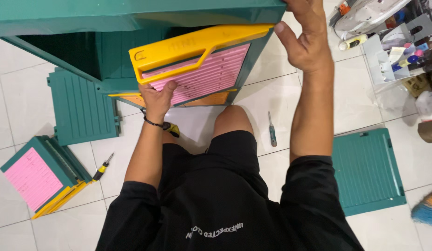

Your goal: The person assembles a modular plastic storage unit by stacking green panels and inserting pink and yellow drawer inserts. They wipe the interior and exterior surfaces with a yellow cloth and secure the components by hand.

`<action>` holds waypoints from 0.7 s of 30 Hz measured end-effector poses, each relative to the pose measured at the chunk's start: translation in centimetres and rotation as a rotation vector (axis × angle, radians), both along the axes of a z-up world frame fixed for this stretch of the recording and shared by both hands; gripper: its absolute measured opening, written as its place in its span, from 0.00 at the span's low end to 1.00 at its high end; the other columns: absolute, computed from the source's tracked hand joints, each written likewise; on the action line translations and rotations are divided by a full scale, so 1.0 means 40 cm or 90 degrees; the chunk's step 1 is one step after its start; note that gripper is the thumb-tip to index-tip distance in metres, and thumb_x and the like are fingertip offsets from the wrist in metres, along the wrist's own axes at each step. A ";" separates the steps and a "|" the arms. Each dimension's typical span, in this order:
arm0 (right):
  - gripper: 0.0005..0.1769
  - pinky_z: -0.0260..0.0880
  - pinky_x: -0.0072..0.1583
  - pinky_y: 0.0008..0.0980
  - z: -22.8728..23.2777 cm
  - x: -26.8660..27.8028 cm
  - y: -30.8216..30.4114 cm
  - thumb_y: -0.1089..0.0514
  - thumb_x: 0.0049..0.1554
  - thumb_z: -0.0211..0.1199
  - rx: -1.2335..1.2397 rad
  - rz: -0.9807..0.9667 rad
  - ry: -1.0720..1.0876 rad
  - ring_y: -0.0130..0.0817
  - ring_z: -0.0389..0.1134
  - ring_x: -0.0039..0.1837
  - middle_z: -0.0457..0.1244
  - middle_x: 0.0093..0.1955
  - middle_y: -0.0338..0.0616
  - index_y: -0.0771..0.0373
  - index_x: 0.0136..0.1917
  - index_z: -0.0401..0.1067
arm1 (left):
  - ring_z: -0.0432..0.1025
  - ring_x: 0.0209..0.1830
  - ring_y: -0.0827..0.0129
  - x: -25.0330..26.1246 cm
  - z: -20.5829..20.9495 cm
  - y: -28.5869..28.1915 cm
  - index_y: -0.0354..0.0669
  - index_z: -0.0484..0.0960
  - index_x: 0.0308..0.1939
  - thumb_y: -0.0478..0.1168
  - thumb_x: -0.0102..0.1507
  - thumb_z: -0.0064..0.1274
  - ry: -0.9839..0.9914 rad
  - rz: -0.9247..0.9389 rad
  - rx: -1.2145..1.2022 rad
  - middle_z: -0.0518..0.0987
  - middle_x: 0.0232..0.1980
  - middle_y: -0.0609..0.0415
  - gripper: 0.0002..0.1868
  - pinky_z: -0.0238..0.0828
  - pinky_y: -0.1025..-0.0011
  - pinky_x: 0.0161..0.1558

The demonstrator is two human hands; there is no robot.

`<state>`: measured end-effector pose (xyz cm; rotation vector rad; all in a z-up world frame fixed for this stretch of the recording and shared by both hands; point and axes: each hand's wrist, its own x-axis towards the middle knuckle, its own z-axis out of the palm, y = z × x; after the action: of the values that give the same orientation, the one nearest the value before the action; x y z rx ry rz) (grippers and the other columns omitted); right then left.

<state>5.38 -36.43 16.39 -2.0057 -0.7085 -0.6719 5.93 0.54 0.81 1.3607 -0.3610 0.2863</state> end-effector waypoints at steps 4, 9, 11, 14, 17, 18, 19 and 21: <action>0.26 0.67 0.68 0.39 0.017 -0.008 -0.005 0.70 0.60 0.68 -0.051 -0.023 0.006 0.45 0.66 0.65 0.61 0.67 0.50 0.64 0.70 0.68 | 0.77 0.54 0.70 0.014 -0.035 0.008 0.35 0.78 0.59 0.52 0.63 0.70 -0.008 -0.011 -0.003 0.82 0.55 0.53 0.30 0.75 0.70 0.60; 0.33 0.67 0.67 0.35 -0.011 -0.002 0.010 0.69 0.59 0.75 -0.022 -0.025 -0.040 0.42 0.62 0.67 0.58 0.68 0.47 0.59 0.74 0.67 | 0.76 0.53 0.71 0.035 -0.080 0.017 0.35 0.78 0.57 0.52 0.64 0.69 -0.003 -0.024 -0.037 0.82 0.53 0.54 0.29 0.73 0.71 0.58; 0.33 0.68 0.68 0.36 -0.024 0.001 0.015 0.68 0.61 0.76 -0.010 -0.002 -0.043 0.41 0.61 0.70 0.56 0.70 0.46 0.58 0.75 0.66 | 0.77 0.52 0.68 0.039 -0.090 0.025 0.34 0.79 0.59 0.51 0.66 0.69 -0.016 -0.016 -0.007 0.83 0.53 0.51 0.28 0.75 0.71 0.59; 0.32 0.68 0.68 0.35 -0.039 -0.002 0.018 0.68 0.64 0.74 0.022 0.027 -0.036 0.41 0.62 0.72 0.55 0.72 0.47 0.57 0.76 0.66 | 0.75 0.62 0.62 0.019 -0.090 0.026 0.36 0.66 0.69 0.54 0.66 0.69 -0.009 0.033 0.013 0.77 0.63 0.47 0.39 0.74 0.66 0.66; 0.30 0.70 0.71 0.35 -0.036 -0.011 0.022 0.67 0.66 0.72 0.045 0.047 -0.043 0.42 0.61 0.75 0.54 0.73 0.48 0.58 0.77 0.64 | 0.63 0.78 0.56 -0.023 -0.043 0.004 0.42 0.46 0.79 0.60 0.63 0.69 -0.059 0.083 0.071 0.63 0.76 0.44 0.56 0.63 0.59 0.78; 0.30 0.71 0.72 0.35 -0.031 -0.016 0.023 0.67 0.67 0.72 0.046 0.050 -0.045 0.42 0.61 0.75 0.54 0.73 0.48 0.58 0.78 0.64 | 0.58 0.83 0.55 -0.039 -0.013 -0.009 0.45 0.39 0.81 0.62 0.62 0.68 -0.087 0.097 0.097 0.58 0.80 0.43 0.62 0.59 0.57 0.82; 0.30 0.71 0.73 0.36 -0.028 -0.024 0.024 0.67 0.67 0.71 0.048 0.050 -0.044 0.42 0.60 0.75 0.54 0.73 0.48 0.59 0.78 0.64 | 0.51 0.84 0.57 -0.050 0.025 -0.025 0.47 0.40 0.82 0.60 0.62 0.69 -0.161 0.208 0.167 0.53 0.80 0.45 0.60 0.51 0.58 0.84; 0.30 0.70 0.73 0.36 -0.019 -0.023 0.031 0.66 0.67 0.70 0.039 0.037 -0.044 0.42 0.61 0.75 0.55 0.73 0.47 0.59 0.78 0.64 | 0.43 0.85 0.62 -0.088 0.122 -0.064 0.53 0.43 0.81 0.52 0.64 0.68 -0.270 0.410 0.209 0.47 0.81 0.50 0.55 0.42 0.62 0.82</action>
<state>4.46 -35.19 15.64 -1.9066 -0.7753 -0.7233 2.39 -2.03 5.69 1.7168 -0.3175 1.0985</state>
